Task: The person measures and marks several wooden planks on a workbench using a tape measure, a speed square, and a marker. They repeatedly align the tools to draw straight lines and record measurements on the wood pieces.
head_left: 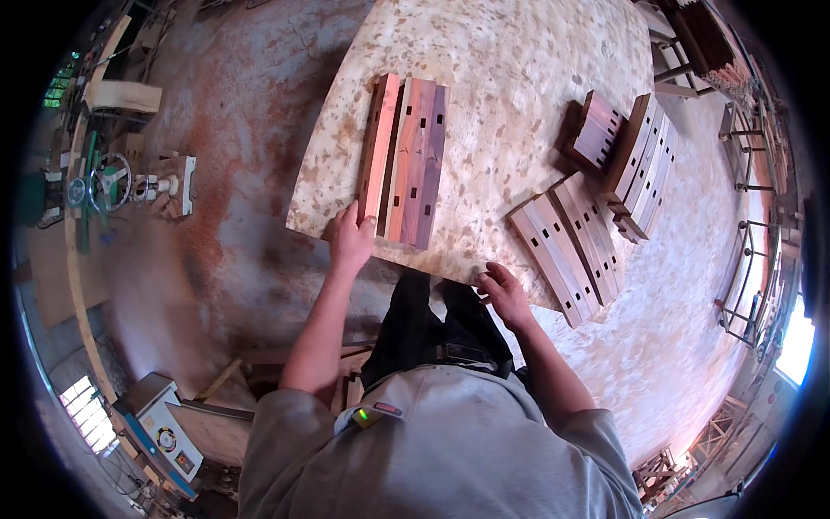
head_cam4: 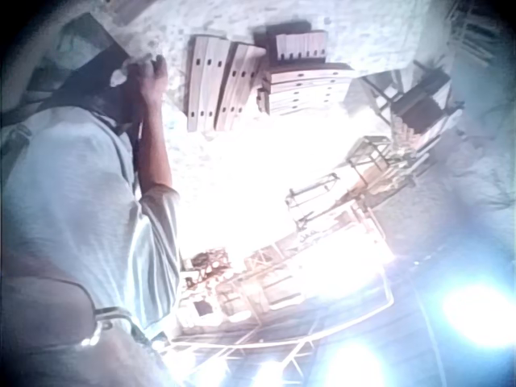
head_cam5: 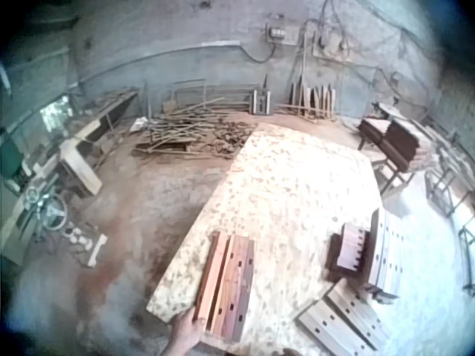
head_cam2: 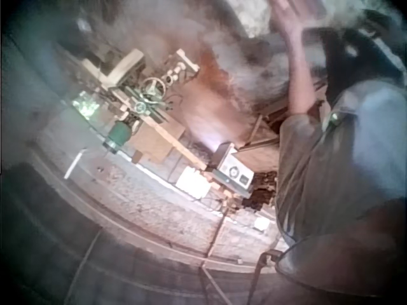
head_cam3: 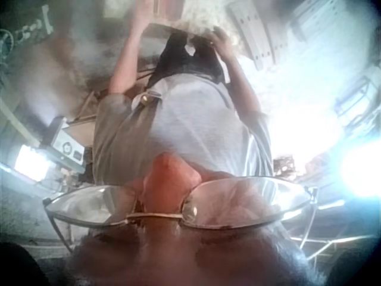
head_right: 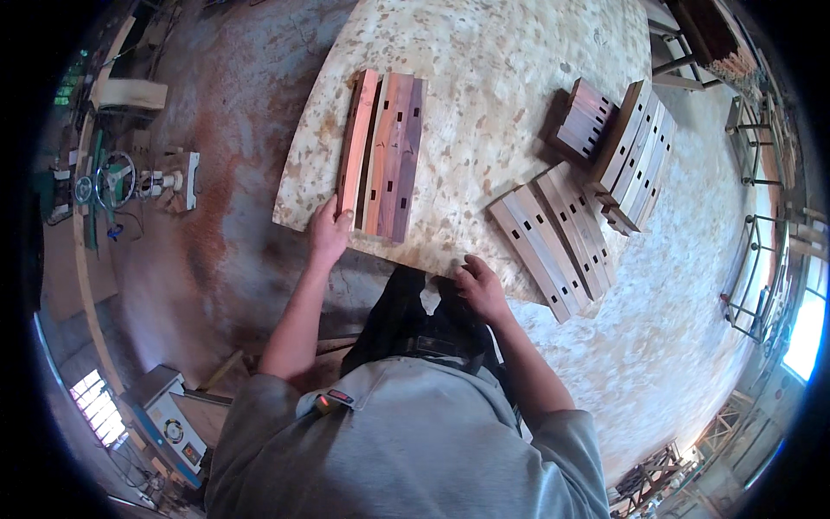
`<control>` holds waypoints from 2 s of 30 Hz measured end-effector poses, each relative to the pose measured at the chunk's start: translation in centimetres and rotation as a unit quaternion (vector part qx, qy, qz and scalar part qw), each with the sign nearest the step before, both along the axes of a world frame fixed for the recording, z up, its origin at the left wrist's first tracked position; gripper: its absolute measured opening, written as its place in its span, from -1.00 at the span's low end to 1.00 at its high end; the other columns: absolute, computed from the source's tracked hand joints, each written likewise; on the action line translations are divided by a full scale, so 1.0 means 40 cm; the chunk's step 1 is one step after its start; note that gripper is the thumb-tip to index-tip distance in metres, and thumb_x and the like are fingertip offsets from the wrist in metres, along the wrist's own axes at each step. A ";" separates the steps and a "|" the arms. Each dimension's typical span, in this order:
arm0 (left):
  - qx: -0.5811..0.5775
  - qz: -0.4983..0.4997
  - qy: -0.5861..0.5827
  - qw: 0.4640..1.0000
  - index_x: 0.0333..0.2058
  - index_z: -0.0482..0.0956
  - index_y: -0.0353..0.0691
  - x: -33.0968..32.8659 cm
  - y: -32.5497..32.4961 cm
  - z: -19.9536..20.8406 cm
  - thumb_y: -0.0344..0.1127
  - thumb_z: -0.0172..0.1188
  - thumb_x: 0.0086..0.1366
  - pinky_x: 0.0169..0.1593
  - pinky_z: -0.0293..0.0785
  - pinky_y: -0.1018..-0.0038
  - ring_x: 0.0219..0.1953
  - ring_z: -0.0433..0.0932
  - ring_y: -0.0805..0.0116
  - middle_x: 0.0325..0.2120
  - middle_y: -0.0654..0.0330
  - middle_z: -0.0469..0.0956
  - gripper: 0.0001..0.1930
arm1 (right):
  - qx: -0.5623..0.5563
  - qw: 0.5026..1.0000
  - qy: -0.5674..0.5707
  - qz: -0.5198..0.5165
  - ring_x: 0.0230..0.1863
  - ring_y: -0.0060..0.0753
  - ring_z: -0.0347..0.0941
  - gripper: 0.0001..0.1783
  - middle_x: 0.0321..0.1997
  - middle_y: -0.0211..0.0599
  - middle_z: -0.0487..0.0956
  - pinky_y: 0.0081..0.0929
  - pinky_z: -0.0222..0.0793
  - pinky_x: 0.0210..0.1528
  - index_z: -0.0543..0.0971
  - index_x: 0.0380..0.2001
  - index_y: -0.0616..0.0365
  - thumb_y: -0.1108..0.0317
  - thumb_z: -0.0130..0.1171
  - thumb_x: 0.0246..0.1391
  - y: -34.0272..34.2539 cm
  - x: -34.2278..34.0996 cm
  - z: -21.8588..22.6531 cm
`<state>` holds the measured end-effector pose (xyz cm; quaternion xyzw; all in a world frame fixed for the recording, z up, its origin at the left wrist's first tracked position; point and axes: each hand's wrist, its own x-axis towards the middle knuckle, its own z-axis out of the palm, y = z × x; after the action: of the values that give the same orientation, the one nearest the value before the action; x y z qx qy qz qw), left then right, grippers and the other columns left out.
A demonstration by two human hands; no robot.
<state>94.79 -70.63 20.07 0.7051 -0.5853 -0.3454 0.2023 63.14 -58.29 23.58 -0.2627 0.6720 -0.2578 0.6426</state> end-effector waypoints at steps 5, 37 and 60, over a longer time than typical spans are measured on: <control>0.142 0.081 0.318 0.934 0.01 0.53 -0.36 0.028 -0.010 0.053 -0.33 0.16 0.32 -0.15 0.51 0.52 -0.23 0.56 0.52 -0.20 0.27 0.60 -0.67 | 0.023 0.999 0.009 -0.022 -0.25 -0.48 0.50 -0.40 -0.09 -0.20 0.57 -0.51 0.50 -0.25 0.31 0.27 0.40 0.25 0.12 0.30 0.023 -0.032 0.010; 0.243 0.213 0.547 0.772 -0.01 0.54 -0.14 -0.036 -0.016 0.189 -0.13 0.17 0.35 -0.27 0.54 0.35 -0.22 0.62 0.35 -0.17 0.25 0.63 -0.69 | 0.027 0.999 0.009 -0.014 -0.34 -0.53 0.46 -0.45 -0.23 -0.29 0.56 -0.52 0.45 -0.32 0.37 0.22 0.36 0.24 0.13 0.28 -0.033 -0.022 0.015; 0.173 0.181 0.529 0.811 0.05 0.46 -0.29 -0.047 0.023 0.147 -0.25 0.11 0.39 -0.28 0.62 0.36 -0.24 0.65 0.28 -0.17 0.14 0.60 -0.66 | 0.038 0.999 -0.016 -0.014 -0.29 -0.50 0.51 -0.49 -0.17 -0.23 0.61 -0.51 0.51 -0.25 0.39 0.20 0.37 0.26 0.09 0.31 -0.018 -0.027 0.012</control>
<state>92.90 -69.73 25.96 0.5297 -0.1803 -0.7176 0.4146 62.04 -59.02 24.07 -0.2246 0.6746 -0.2454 0.6590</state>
